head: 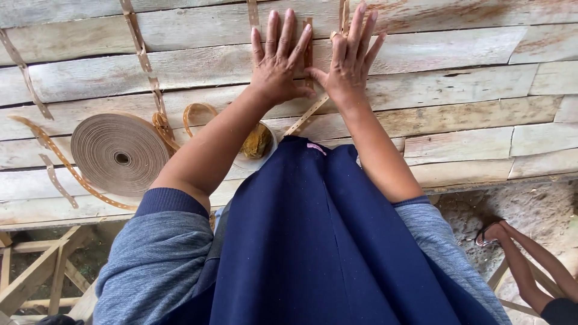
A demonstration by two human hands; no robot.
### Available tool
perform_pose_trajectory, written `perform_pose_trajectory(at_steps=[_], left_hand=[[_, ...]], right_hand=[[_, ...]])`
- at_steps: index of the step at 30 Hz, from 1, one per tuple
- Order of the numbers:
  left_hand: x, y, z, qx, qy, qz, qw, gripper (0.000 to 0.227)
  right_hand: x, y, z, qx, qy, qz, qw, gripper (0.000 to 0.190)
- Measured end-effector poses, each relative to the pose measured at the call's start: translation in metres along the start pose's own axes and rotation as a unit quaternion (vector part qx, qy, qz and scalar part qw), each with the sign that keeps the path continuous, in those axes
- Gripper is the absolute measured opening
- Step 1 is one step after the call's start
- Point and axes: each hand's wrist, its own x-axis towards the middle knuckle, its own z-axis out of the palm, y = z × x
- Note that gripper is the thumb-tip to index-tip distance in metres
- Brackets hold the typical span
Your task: The person repeatedly picks up thin wooden strips, applies a brown paste from a small bowl to the strips, and presses them onto a horizontal wooden plank surface. The person smooths each strip with both hands to secure it in place.
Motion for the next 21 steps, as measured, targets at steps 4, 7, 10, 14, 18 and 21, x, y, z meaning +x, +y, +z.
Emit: perform_pose_trajectory(at_steps=[4,7,10,14,18,21], left_hand=[[-0.001,-0.002,0.005,-0.001,0.028,0.01,1.0,0.132],[-0.002,-0.001,0.003,-0.005,0.021,0.005,1.0,0.128],[-0.004,0.002,-0.001,-0.003,0.007,0.0,1.0,0.127],[-0.003,0.002,-0.002,0.003,0.013,-0.001,1.0,0.129],[-0.002,0.004,-0.002,0.0,0.019,0.005,1.0,0.128],[-0.003,-0.001,-0.001,-0.006,0.003,-0.005,1.0,0.134]], right_hand=[[0.0,0.001,-0.007,0.001,-0.018,-0.037,0.999,0.109],[0.003,0.002,-0.008,0.0,-0.024,-0.065,0.998,0.11],[0.004,0.002,-0.015,0.006,-0.028,-0.084,0.996,0.108],[0.006,0.007,-0.003,0.007,-0.024,-0.101,0.995,0.107],[0.003,0.008,-0.01,0.003,-0.022,-0.115,0.993,0.103],[-0.006,0.002,-0.011,-0.004,-0.021,-0.11,0.994,0.101]])
